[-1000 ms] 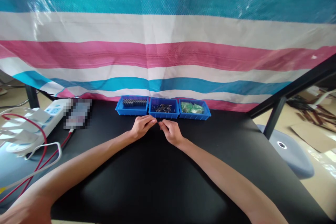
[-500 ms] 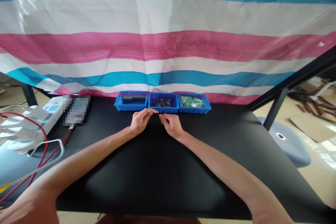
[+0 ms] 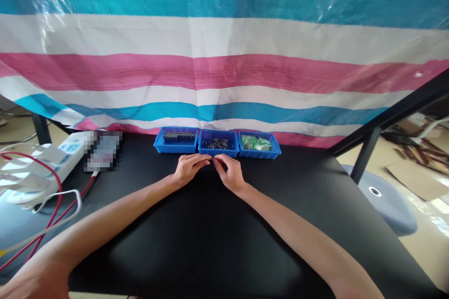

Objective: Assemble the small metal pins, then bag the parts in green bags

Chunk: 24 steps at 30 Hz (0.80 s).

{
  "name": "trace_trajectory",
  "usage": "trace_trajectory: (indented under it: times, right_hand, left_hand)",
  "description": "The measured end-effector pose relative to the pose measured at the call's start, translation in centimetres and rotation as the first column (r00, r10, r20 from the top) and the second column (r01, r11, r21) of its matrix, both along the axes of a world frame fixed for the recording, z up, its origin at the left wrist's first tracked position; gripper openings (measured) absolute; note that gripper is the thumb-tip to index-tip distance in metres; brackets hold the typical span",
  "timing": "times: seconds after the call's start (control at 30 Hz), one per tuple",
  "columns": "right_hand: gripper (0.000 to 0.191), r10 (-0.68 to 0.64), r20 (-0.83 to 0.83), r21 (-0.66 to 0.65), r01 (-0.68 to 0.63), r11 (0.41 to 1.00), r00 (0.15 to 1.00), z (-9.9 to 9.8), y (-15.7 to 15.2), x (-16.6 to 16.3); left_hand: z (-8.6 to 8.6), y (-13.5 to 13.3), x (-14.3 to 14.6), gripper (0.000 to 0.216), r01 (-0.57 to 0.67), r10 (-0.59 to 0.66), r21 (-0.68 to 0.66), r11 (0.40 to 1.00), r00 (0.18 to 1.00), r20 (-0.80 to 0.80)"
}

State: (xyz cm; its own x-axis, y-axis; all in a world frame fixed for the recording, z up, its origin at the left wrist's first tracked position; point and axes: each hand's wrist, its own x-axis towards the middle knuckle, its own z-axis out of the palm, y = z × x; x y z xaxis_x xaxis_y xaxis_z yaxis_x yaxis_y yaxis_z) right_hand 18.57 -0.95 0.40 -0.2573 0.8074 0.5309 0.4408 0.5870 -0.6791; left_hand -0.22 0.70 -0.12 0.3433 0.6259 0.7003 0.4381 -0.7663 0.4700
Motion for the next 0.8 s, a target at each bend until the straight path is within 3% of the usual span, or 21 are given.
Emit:
trace_trajectory:
  times: [0.27, 0.53, 0.8]
  right_hand:
    - [0.018, 0.011, 0.021, 0.023, -0.012, 1.000, 1.000, -0.5, -0.1, -0.2]
    - [0.016, 0.005, -0.021, 0.041, -0.004, 0.999, 1.000, -0.1, -0.2, -0.1]
    - [0.016, -0.052, -0.064, 0.051, 0.055, 0.997, 0.997, 0.0, -0.2, 0.1]
  left_hand:
    - [-0.7, 0.1, -0.1, 0.023, -0.078, 0.078, -0.005, 0.997, 0.997, -0.010]
    - [0.2, -0.1, 0.2, 0.022, -0.101, 0.101, -0.105, 0.989, 0.995, -0.002]
    - [0.5, 0.1, 0.5, 0.021, -0.090, 0.090, -0.037, 0.995, 0.996, -0.009]
